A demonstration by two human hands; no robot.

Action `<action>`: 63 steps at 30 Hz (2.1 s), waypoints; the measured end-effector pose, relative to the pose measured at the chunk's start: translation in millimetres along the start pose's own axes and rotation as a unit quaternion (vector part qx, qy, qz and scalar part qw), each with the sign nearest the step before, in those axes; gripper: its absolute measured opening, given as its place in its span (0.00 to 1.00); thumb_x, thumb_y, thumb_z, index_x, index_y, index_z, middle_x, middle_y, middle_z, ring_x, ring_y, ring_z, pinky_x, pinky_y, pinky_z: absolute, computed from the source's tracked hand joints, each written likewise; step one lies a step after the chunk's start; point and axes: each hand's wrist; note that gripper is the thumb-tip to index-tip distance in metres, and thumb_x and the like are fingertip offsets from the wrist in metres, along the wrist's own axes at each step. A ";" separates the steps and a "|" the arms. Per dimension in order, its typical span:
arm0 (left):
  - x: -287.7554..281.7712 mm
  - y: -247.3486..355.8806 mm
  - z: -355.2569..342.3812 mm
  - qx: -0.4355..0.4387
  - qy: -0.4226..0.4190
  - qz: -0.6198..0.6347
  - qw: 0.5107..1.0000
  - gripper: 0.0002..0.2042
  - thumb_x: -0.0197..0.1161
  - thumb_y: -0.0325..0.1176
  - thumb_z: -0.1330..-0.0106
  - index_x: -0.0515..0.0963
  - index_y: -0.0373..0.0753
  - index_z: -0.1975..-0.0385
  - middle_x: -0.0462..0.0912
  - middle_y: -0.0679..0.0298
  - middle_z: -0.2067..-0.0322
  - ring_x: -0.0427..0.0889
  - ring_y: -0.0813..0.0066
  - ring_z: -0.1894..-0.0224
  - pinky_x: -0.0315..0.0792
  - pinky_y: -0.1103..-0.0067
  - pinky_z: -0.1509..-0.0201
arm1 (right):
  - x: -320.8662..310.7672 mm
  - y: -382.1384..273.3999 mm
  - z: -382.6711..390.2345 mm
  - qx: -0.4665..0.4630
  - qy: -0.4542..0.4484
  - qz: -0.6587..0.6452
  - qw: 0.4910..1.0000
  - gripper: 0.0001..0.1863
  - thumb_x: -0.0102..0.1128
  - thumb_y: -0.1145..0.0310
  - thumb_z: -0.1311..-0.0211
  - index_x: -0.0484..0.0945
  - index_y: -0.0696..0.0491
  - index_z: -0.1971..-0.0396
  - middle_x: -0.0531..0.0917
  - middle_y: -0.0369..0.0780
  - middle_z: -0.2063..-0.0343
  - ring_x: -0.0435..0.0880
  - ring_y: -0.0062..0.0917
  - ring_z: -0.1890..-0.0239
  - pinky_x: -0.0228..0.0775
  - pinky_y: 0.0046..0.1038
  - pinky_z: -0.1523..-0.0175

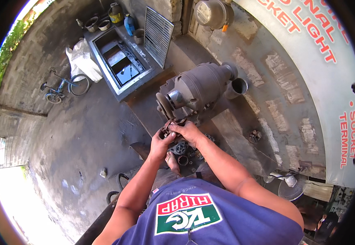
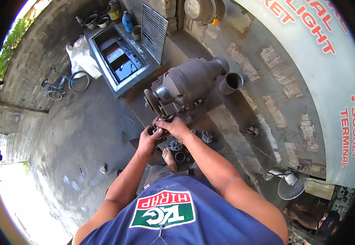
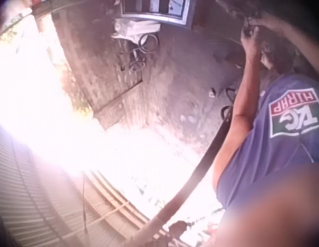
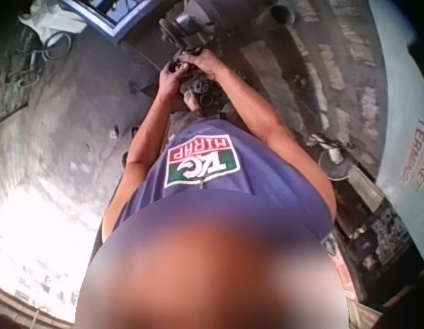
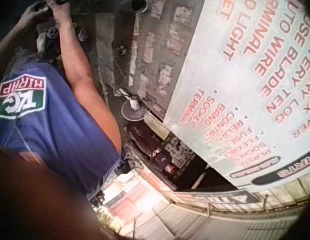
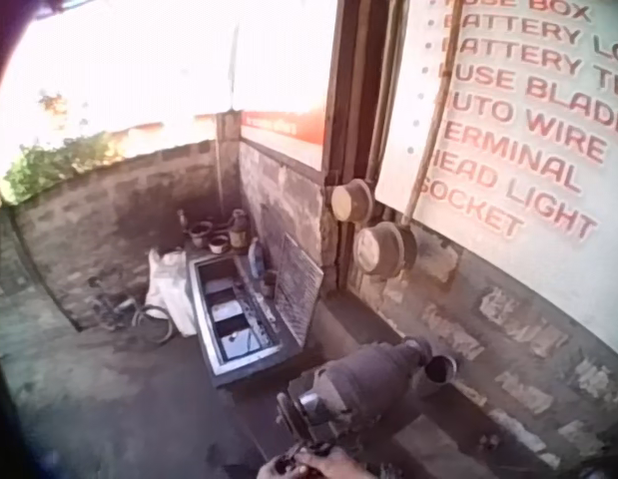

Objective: The person picks up several small metal parts from the floor and uses a bench grinder to smooth their edges. The person handles each part individually, rotating them against the grinding wheel, then places them back on the floor.

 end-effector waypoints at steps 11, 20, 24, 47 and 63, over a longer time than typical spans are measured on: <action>3.3 -13.4 9.7 -0.004 -0.023 0.124 0.992 0.29 0.71 0.35 0.22 0.72 0.34 0.25 0.84 0.60 0.36 0.82 0.65 0.34 0.75 0.65 0.27 | 4.8 -10.6 5.3 -0.052 -0.001 0.141 0.989 0.15 0.80 0.61 0.31 0.91 0.54 0.53 0.93 0.36 0.61 0.90 0.20 0.60 0.85 0.28 0.53; -0.2 -17.4 50.8 0.127 -0.081 -0.155 0.976 0.41 0.81 0.31 0.37 0.68 0.26 0.24 0.78 0.50 0.30 0.81 0.60 0.32 0.77 0.65 0.27 | 3.2 49.2 51.2 -0.100 -0.023 -0.042 0.994 0.12 0.82 0.63 0.35 0.93 0.53 0.59 0.93 0.33 0.67 0.90 0.18 0.64 0.83 0.26 0.57; 6.2 -33.6 47.6 0.037 -0.127 -0.154 0.979 0.33 0.74 0.29 0.30 0.69 0.29 0.27 0.81 0.54 0.37 0.84 0.63 0.40 0.82 0.69 0.36 | -8.0 63.1 71.3 -0.059 0.070 -0.048 0.995 0.14 0.84 0.57 0.38 0.92 0.48 0.59 0.92 0.32 0.68 0.88 0.20 0.69 0.80 0.31 0.64; 66.2 -53.2 35.2 -0.222 -0.247 -0.017 0.943 0.38 0.62 0.63 0.22 0.68 0.47 0.21 0.76 0.60 0.27 0.75 0.56 0.26 0.66 0.50 0.22 | -67.9 49.3 145.7 -0.120 0.166 0.005 0.979 0.19 0.83 0.57 0.43 0.92 0.50 0.55 0.93 0.36 0.62 0.89 0.23 0.58 0.83 0.32 0.49; 27.0 -10.4 27.0 0.003 -0.077 -0.059 0.995 0.44 0.85 0.34 0.38 0.69 0.31 0.24 0.82 0.57 0.33 0.81 0.66 0.31 0.73 0.67 0.22 | -32.3 7.2 80.4 -0.091 -0.094 -0.066 0.989 0.21 0.78 0.68 0.30 0.84 0.57 0.41 0.89 0.36 0.48 0.86 0.22 0.46 0.80 0.29 0.37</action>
Point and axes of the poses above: each hand's wrist, its own z-axis away from the middle knuckle, its own x-axis out of the palm, y = z × x
